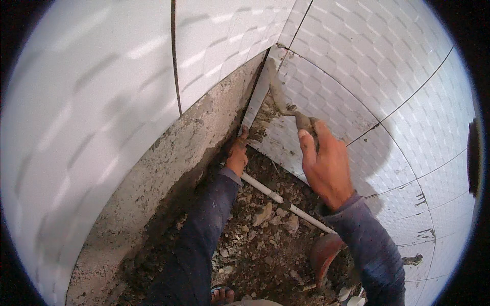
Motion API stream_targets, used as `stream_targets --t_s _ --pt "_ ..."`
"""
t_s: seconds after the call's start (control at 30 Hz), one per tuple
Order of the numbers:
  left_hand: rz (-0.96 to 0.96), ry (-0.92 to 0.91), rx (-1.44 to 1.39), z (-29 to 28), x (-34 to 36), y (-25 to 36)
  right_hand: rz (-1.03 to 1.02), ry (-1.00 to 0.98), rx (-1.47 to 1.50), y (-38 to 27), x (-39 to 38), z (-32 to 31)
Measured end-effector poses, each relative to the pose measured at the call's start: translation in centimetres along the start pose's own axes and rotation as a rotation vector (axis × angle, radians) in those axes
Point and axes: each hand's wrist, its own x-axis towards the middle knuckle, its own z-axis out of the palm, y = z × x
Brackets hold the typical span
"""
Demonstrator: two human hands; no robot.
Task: The person scoops cement from a bucket using a trowel and applies it to the corner of a tiled wall. They smooth the cement along the vertical joint between two walls, working in a small area.
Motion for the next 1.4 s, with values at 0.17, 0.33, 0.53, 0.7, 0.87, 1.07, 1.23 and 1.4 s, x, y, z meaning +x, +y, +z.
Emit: stream_targets --t_s 0.17,0.33,0.53,0.7,0.87,1.07,1.23,1.4 --pt "0.173 -0.043 0.012 -7.7 5.0 -2.1 -0.092 0.083 0.079 -2.0 -0.4 3.0" --pt "0.074 0.021 0.140 -0.9 3.2 -3.2 -0.076 0.135 0.072 1.9 -1.1 4.8" --pt "0.046 0.124 0.079 0.0 -0.4 0.4 -0.077 0.091 0.097 3.0 -0.9 6.5" --pt "-0.184 0.257 0.138 0.8 -1.0 2.5 -0.064 0.078 0.143 3.8 -0.6 6.9" --pt "-0.089 0.262 0.204 0.4 -0.4 1.9 -0.147 0.090 0.053 5.4 -0.2 6.1" --pt "-0.115 0.303 0.222 1.0 -0.7 3.1 -0.170 0.011 0.025 5.7 0.4 4.9" --pt "0.150 0.105 0.224 0.3 -1.9 0.4 -0.204 0.025 0.073 5.9 -0.3 4.1" --pt "0.045 0.210 -0.025 -2.4 1.3 0.4 -0.213 -0.002 0.212 4.8 -0.3 5.3"
